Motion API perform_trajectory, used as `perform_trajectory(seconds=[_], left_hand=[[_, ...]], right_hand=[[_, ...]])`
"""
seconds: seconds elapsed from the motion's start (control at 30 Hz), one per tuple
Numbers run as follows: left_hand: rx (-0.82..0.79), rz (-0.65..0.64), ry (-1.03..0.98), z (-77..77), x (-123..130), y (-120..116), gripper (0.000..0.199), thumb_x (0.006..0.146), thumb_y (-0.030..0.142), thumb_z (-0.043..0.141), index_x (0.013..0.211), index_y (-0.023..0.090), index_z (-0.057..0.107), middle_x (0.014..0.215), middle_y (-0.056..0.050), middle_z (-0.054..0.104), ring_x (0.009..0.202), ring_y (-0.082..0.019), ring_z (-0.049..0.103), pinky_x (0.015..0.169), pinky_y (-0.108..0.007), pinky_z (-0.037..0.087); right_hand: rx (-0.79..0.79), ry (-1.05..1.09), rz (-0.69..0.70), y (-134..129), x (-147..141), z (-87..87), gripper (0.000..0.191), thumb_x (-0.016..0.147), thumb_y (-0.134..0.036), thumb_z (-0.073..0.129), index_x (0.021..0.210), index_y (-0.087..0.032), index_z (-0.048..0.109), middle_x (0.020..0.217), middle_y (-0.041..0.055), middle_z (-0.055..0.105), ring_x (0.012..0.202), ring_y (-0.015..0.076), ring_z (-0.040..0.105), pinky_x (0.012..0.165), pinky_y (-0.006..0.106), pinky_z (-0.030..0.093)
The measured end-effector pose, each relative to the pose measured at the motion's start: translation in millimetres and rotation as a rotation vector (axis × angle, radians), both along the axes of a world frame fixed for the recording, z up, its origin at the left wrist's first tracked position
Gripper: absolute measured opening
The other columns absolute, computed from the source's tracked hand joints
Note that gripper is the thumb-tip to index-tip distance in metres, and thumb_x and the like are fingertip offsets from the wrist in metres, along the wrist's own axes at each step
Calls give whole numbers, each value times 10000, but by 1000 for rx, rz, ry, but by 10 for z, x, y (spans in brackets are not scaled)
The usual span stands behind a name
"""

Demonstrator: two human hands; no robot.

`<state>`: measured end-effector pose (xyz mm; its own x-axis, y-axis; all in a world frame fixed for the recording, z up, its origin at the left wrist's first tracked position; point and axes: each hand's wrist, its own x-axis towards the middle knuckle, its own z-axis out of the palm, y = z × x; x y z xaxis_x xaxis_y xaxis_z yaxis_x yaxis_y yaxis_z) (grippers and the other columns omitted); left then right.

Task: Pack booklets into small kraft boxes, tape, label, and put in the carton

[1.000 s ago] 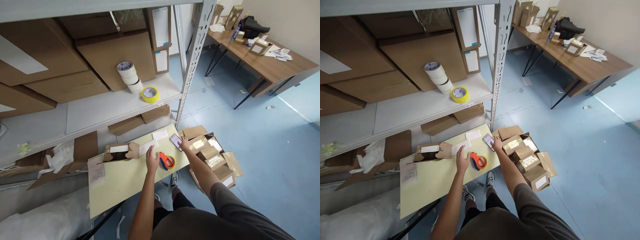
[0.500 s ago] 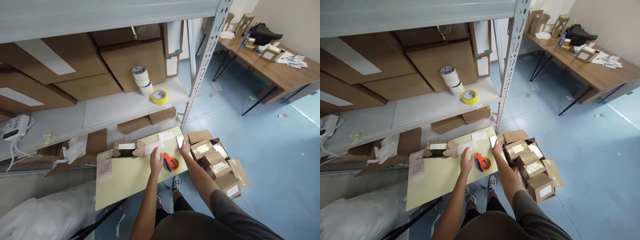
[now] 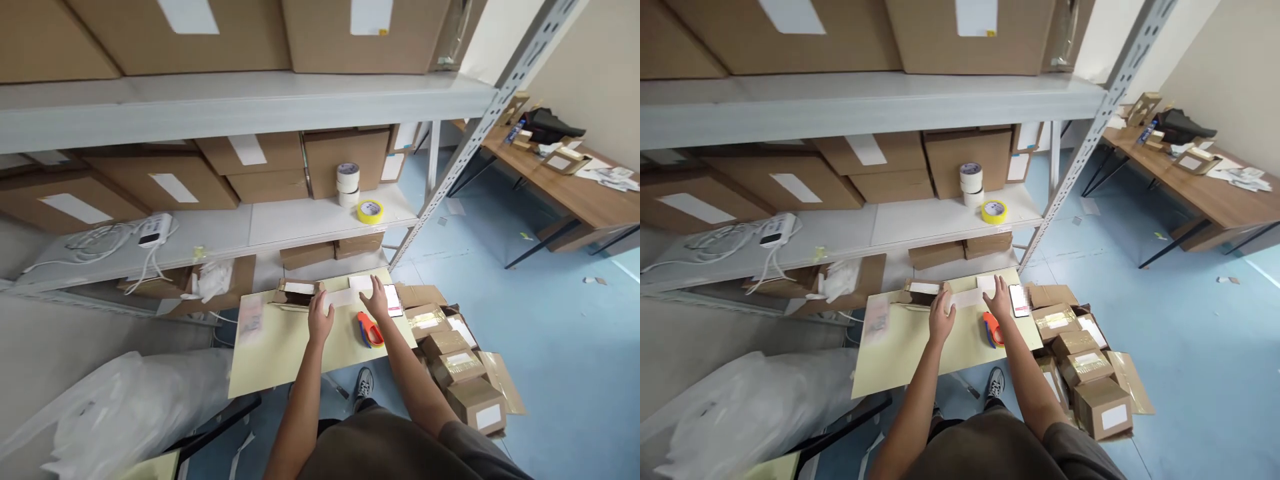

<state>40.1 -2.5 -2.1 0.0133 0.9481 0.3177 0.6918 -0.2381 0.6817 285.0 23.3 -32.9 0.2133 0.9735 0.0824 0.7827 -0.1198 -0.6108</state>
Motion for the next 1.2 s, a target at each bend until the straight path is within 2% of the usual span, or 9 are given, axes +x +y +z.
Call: perform_trajectory(seconds=[0.23,0.47,0.57,0.63,0.77,0.9,1.03,1.1,1.2], left_hand=[[6,103,9,103,-1364,-73,496,998,311,536,1485,214,534,1503,-145,563,1451,-291,472,1225,-490,400],[-137,212,31,-192,-2802,-204,551,929,284,607,1470,200,553,1539,-151,540,1471,-308,456,1227,-485,397],[-190,227,28,-291,-3231,-273,541,914,275,616,1449,208,572,1488,-143,590,1432,-311,500,1207,-491,416],[-205,233,18,-322,-3410,-290,520,914,278,612,1429,211,585,1449,-135,623,1391,-309,538,1189,-491,435],[-157,176,-14,-287,-3420,-180,466,949,269,562,1411,223,592,1417,-123,641,1358,-281,562,1179,-463,446],[-103,5,-29,-166,-2964,111,460,966,251,545,1423,246,598,1427,-108,636,1366,-263,552,1190,-444,428],[-364,-299,153,-100,-2380,312,626,808,267,744,1423,259,627,1495,-137,583,1472,-367,428,1196,-519,380],[-499,-339,266,-131,-2182,308,781,712,239,808,1463,254,596,1538,-170,533,1489,-424,380,1180,-555,370],[-492,-299,314,-236,-2042,218,765,763,171,728,1501,253,545,1493,-165,569,1426,-369,464,1148,-495,413]], right_hand=[[167,39,157,-71,-1418,430,722,959,-411,563,1624,-237,340,1669,137,364,1525,305,369,1202,521,413],[120,-39,317,-60,-2732,372,685,939,-350,592,1590,-233,413,1668,131,374,1562,318,304,1221,518,379],[-10,-145,336,-54,-3024,335,681,903,-297,627,1560,-225,465,1650,125,409,1561,335,299,1214,501,372],[-138,-232,333,-51,-3087,329,645,877,-211,623,1515,-207,528,1562,136,522,1499,338,399,1189,473,384],[-330,-322,352,-131,-3038,372,417,914,-111,512,1262,-188,728,1234,139,726,1212,291,622,1049,378,454],[-294,-307,375,-412,-2969,432,385,960,-115,425,1124,-169,769,1158,165,729,1161,296,604,1018,380,449],[-332,-266,409,-812,-2895,421,355,969,-160,446,1114,-184,769,1159,145,726,1170,286,589,1027,382,462],[-340,-232,390,-991,-2810,396,331,954,-169,484,1116,-201,771,1177,130,727,1178,281,594,1031,383,470],[-296,-119,433,-1147,-2622,360,294,887,-170,587,1098,-237,780,1206,93,731,1171,274,619,1012,370,494]])
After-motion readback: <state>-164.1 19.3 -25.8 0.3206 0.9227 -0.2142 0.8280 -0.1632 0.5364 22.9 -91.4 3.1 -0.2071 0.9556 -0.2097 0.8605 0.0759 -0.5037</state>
